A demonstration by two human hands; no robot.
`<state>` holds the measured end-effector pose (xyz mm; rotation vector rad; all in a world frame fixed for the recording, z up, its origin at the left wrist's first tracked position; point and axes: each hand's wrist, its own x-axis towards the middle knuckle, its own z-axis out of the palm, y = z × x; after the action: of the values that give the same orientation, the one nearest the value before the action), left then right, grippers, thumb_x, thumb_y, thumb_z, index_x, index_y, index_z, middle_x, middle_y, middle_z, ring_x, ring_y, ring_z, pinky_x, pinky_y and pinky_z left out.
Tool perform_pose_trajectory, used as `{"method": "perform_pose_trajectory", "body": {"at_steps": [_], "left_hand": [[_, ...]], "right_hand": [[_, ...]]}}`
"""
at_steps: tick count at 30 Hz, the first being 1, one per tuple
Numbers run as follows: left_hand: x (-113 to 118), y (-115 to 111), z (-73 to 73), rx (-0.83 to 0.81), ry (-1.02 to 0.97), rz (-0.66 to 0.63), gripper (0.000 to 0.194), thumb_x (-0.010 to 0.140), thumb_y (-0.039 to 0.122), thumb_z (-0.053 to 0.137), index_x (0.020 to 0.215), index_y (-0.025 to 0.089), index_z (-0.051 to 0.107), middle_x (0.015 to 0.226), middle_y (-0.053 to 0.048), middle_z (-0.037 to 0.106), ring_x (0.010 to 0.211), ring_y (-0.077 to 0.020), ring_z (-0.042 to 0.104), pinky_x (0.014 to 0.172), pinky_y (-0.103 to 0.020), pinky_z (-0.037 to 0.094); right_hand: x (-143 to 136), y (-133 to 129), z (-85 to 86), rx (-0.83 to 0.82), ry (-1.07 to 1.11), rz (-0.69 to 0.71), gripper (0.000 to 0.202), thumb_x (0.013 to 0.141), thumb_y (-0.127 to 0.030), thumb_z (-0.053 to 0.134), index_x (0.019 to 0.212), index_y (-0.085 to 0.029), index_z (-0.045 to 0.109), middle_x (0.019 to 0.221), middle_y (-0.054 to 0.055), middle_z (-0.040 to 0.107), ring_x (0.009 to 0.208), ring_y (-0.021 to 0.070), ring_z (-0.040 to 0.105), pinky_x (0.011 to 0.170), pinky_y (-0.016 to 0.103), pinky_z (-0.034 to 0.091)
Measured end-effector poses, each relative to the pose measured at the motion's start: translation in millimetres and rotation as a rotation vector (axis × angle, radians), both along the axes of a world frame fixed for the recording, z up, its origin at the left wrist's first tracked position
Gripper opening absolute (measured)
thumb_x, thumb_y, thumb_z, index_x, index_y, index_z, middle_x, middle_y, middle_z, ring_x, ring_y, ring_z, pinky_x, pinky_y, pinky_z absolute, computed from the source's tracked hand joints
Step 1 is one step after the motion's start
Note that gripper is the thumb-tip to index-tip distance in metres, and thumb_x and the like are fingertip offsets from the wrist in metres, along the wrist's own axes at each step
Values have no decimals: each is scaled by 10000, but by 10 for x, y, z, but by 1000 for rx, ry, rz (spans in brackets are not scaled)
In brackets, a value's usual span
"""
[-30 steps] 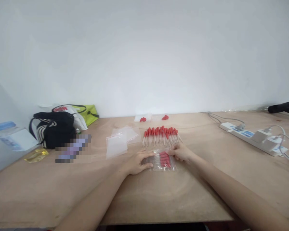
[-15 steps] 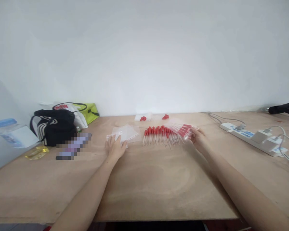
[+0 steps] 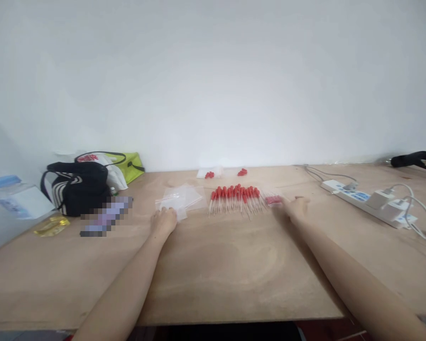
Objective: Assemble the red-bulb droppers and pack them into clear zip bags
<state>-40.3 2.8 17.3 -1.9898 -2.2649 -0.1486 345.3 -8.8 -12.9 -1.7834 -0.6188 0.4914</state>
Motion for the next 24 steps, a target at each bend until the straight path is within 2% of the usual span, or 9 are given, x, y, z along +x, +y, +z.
{"method": "perform_pose_trajectory", "body": {"at_steps": [2, 4, 6, 8, 11, 13, 15, 18, 24], "left_hand": [[-18, -11, 50, 40, 4, -19, 367, 853, 255, 265, 948, 160, 606, 1066, -147, 564, 1011, -324, 495, 830, -486, 356], [-7, -25, 123, 143, -41, -157, 359, 865, 266, 265, 1041, 193, 570, 1188, -105, 503, 1125, -291, 414, 909, -479, 311], [49, -54, 209, 260, -157, -469, 354, 871, 281, 283, 1112, 202, 529, 1264, -72, 443, 1197, -229, 342, 966, -420, 287], [151, -105, 282, 301, -290, -828, 350, 873, 302, 302, 1115, 202, 534, 1272, -63, 438, 1211, -196, 325, 983, -390, 284], [352, -208, 294, 182, -362, -1089, 308, 868, 299, 354, 1074, 228, 572, 1260, -51, 453, 1192, -185, 354, 975, -373, 299], [476, -273, 222, 66, -325, -1127, 267, 842, 297, 426, 1047, 249, 591, 1268, -49, 444, 1181, -205, 369, 972, -398, 297], [571, -323, 116, 62, -295, -1018, 310, 799, 307, 505, 1100, 252, 554, 1270, -67, 437, 1189, -247, 350, 973, -464, 263], [647, -375, -8, 77, -351, -923, 364, 817, 311, 476, 1174, 240, 488, 1274, -73, 428, 1190, -225, 352, 979, -434, 275], [658, -451, -36, -205, -345, -1040, 406, 820, 402, 449, 1203, 267, 450, 1326, -49, 369, 1236, -223, 287, 1006, -423, 239]], "right_hand": [[-38, -33, 39, -81, -291, 39, 539, 614, -312, 608, 1073, -93, 431, 896, 149, 584, 833, 239, 560, 686, 313, 434], [-115, -22, 68, -100, -491, 194, 336, 666, -309, 544, 950, -133, 516, 855, 107, 595, 818, 214, 558, 691, 291, 415], [-211, 39, 88, -102, -603, 328, 214, 688, -274, 510, 857, -150, 554, 833, 83, 602, 805, 192, 556, 688, 269, 401], [-305, 132, 110, -136, -653, 394, 218, 698, -253, 498, 881, -149, 554, 848, 81, 609, 811, 185, 555, 694, 262, 391], [-413, 263, 156, -248, -660, 431, 277, 719, -272, 491, 966, -152, 524, 899, 100, 612, 859, 205, 557, 715, 281, 387], [-463, 312, 184, -332, -655, 425, 294, 730, -284, 483, 989, -147, 505, 936, 130, 603, 893, 238, 554, 723, 314, 390], [-498, 331, 197, -382, -646, 418, 306, 729, -282, 482, 993, -129, 492, 938, 163, 595, 885, 273, 559, 707, 346, 399], [-537, 334, 197, -395, -635, 423, 327, 721, -259, 485, 1003, -95, 470, 911, 197, 590, 853, 302, 569, 678, 376, 410], [-568, 287, 266, -314, -633, 455, 459, 716, -184, 471, 1143, -71, 349, 874, 181, 588, 803, 267, 575, 670, 359, 418]]}}
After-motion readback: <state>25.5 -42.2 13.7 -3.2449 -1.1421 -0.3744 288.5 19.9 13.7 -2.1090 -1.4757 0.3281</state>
